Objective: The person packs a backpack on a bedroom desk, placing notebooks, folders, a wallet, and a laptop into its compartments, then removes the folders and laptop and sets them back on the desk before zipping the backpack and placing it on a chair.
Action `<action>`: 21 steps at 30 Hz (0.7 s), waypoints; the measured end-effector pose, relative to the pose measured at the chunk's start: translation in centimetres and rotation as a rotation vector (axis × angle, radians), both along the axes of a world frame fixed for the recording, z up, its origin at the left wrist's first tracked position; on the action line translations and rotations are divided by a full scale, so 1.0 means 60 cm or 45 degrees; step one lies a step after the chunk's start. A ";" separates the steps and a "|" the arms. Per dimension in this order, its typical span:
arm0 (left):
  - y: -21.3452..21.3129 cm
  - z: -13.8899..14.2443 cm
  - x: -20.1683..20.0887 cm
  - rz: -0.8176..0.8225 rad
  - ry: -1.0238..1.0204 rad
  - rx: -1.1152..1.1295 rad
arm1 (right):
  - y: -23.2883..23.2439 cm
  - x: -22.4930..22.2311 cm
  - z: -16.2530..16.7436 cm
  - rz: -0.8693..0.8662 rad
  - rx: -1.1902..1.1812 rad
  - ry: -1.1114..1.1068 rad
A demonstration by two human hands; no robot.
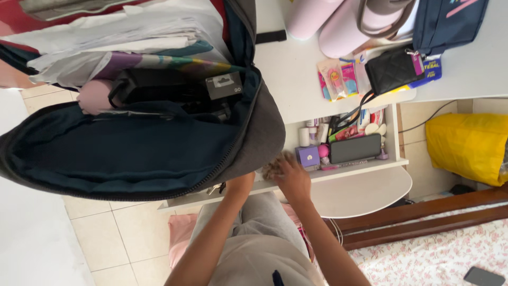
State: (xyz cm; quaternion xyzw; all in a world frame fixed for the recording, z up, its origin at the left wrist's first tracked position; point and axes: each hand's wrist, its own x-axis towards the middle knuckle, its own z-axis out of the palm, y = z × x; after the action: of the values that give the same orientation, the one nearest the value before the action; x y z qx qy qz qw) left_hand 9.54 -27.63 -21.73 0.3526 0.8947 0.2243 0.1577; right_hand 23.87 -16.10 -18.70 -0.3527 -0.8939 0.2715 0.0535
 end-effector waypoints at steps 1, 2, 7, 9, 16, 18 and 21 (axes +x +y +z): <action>0.000 0.000 -0.001 -0.038 0.067 0.051 | -0.001 -0.008 -0.004 0.037 -0.017 -0.153; -0.003 -0.001 -0.001 -0.048 0.041 0.022 | 0.000 -0.018 -0.011 0.076 -0.031 -0.302; -0.017 0.037 -0.004 -0.012 0.010 0.055 | 0.031 -0.051 -0.032 0.072 0.058 -0.278; -0.018 0.064 -0.005 -0.005 -0.052 0.087 | 0.053 -0.060 -0.031 -0.052 0.118 -0.163; 0.024 0.085 0.011 -0.221 -0.204 -0.135 | 0.100 -0.039 -0.001 -0.168 -0.226 0.087; 0.046 0.069 0.019 -0.176 -0.137 -0.093 | 0.099 -0.010 0.014 -0.248 -0.232 0.072; 0.070 0.044 0.035 0.041 -0.191 -0.245 | 0.093 0.029 0.027 -0.306 -0.233 0.054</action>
State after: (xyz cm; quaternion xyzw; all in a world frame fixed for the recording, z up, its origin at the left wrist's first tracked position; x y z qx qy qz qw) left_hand 11.65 -23.43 -19.07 0.3038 0.9033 0.1657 0.2535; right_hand 25.59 -10.49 -17.07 -0.4547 -0.8154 0.3509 0.0722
